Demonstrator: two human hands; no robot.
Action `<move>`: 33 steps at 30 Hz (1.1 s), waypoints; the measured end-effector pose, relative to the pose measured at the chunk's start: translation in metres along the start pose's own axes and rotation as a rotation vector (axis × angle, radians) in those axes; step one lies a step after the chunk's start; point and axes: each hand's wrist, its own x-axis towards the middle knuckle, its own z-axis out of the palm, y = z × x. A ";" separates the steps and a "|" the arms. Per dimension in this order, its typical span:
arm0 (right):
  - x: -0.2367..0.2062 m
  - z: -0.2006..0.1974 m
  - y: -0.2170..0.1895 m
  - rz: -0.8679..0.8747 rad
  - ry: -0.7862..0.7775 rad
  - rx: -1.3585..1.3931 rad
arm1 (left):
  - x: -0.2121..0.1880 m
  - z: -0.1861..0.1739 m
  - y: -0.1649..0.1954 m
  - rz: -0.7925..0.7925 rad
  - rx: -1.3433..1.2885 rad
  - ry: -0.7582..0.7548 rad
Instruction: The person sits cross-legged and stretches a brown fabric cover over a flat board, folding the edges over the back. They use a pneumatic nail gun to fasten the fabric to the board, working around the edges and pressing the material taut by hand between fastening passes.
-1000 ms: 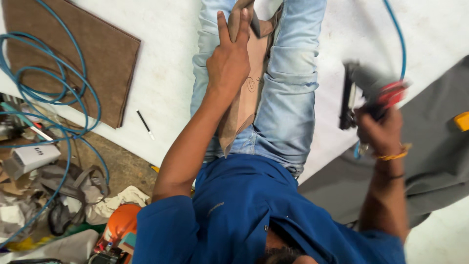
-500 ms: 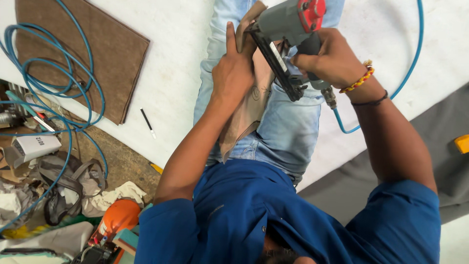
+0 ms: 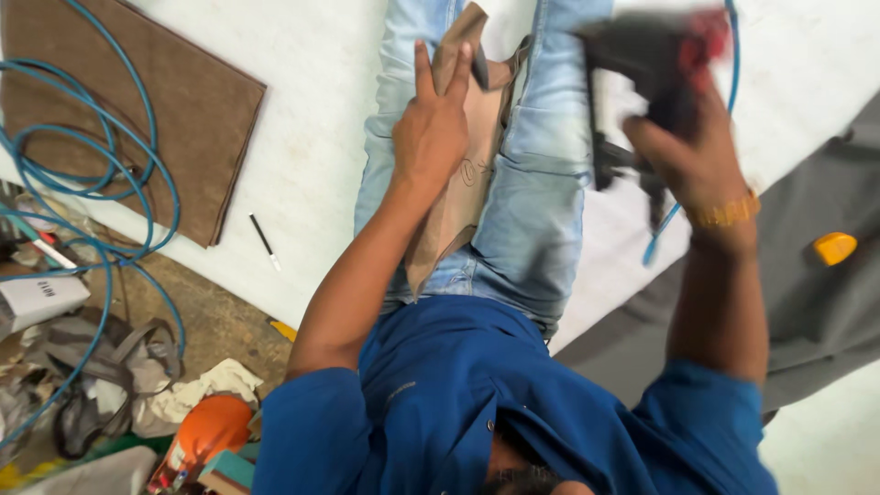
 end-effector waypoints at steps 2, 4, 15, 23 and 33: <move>-0.047 -0.030 0.036 0.204 0.193 -0.335 | -0.001 0.008 0.007 0.114 -0.131 0.126; -0.091 -0.050 0.098 0.250 0.295 -0.671 | -0.003 0.019 0.014 0.268 -0.307 0.226; -0.124 0.027 0.249 -0.278 0.686 -0.926 | -0.047 0.060 -0.021 0.352 -1.186 -0.127; 0.053 0.130 0.135 0.210 0.275 0.681 | -0.053 0.051 -0.015 0.413 -0.999 -0.075; 0.068 0.165 0.162 -0.137 0.554 0.141 | -0.013 0.079 -0.023 0.300 -1.670 -0.180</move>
